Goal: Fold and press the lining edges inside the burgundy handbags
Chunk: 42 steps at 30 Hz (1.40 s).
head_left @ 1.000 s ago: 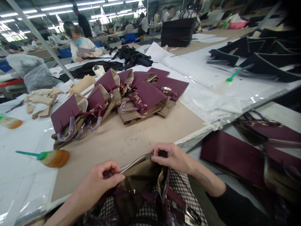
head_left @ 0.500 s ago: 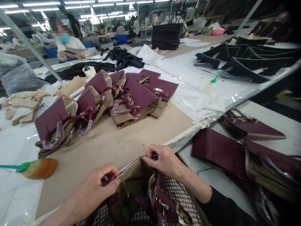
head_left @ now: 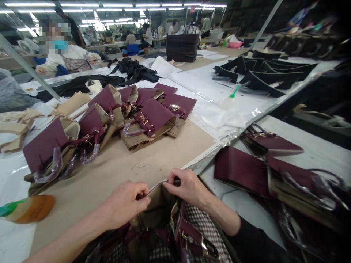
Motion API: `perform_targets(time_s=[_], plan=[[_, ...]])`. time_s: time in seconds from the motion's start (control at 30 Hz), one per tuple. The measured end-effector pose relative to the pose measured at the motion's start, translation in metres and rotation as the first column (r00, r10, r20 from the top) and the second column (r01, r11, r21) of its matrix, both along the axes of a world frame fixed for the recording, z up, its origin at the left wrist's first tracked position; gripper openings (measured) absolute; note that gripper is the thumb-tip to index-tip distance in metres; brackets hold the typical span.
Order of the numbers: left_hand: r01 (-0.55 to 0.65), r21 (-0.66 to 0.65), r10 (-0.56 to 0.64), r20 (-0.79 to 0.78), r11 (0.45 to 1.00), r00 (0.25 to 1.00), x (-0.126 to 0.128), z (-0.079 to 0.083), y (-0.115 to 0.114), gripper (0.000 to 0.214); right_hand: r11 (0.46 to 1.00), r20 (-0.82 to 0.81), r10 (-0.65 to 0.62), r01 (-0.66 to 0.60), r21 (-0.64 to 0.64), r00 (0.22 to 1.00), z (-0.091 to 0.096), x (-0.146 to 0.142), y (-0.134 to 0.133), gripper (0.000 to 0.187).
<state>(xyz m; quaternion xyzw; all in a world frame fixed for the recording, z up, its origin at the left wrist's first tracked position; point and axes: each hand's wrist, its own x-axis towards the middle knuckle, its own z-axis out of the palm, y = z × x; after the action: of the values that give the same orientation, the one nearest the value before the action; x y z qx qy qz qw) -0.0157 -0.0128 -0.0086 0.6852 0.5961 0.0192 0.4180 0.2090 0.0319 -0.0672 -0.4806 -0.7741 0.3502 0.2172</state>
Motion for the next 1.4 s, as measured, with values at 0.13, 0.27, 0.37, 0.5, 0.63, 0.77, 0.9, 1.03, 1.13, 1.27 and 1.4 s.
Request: perform_targets(time_s=[0.13,0.27,0.37,0.5,0.63,0.77,0.9,1.03,1.13,1.27,1.4], plan=[[0.069,0.04,-0.071,0.042,0.997,0.997,0.01,-0.008,0.017,0.025,1.0,-0.024,0.004,-0.005,-0.019,1.0,0.001,0.001,0.002,0.016],[0.122,0.093,-0.125,0.022,0.988,0.992,0.022,-0.018,0.031,0.023,0.999,-0.071,0.034,-0.037,-0.036,0.997,0.005,0.007,-0.001,0.014],[0.151,0.105,-0.15,-0.012,0.983,0.989,0.025,-0.02,0.033,0.018,0.999,-0.072,-0.043,0.045,0.018,0.996,0.016,0.007,-0.023,0.031],[0.19,0.117,-0.193,0.009,0.975,0.981,0.026,-0.022,0.03,0.015,0.989,-0.01,-0.077,0.078,0.127,0.997,0.023,-0.005,-0.078,0.081],[0.243,0.077,-0.25,0.104,0.967,0.963,0.03,-0.026,0.027,0.021,0.974,-0.054,-0.13,0.137,0.18,0.99,0.01,-0.007,-0.116,0.085],[0.27,0.042,-0.273,0.148,0.962,0.951,0.03,-0.019,0.028,0.02,0.917,-0.194,-0.398,0.387,-0.093,0.897,0.007,0.016,-0.124,0.078],[0.324,0.053,-0.328,0.19,0.945,0.925,0.021,0.01,0.03,0.026,0.883,-0.301,-0.355,0.212,-0.419,0.885,0.028,0.054,-0.127,0.075],[0.44,-0.031,-0.426,0.205,0.897,0.881,0.01,0.039,0.033,0.05,0.85,-0.275,-0.301,0.126,-0.512,0.913,0.05,0.091,-0.131,0.06],[0.511,-0.126,-0.484,0.197,0.85,0.853,0.01,0.043,0.033,0.056,0.805,-0.275,-0.279,0.068,-0.59,0.92,0.046,0.109,-0.132,0.054],[0.535,-0.158,-0.458,0.352,0.83,0.816,0.024,0.029,0.03,0.058,0.799,-0.354,-0.302,0.033,-0.6,0.885,0.018,0.116,-0.132,0.045],[0.463,-0.198,-0.342,0.442,0.864,0.829,0.039,0.017,0.032,0.048,0.805,-0.37,-0.347,0.071,-0.589,0.862,-0.003,0.12,-0.132,0.045]])
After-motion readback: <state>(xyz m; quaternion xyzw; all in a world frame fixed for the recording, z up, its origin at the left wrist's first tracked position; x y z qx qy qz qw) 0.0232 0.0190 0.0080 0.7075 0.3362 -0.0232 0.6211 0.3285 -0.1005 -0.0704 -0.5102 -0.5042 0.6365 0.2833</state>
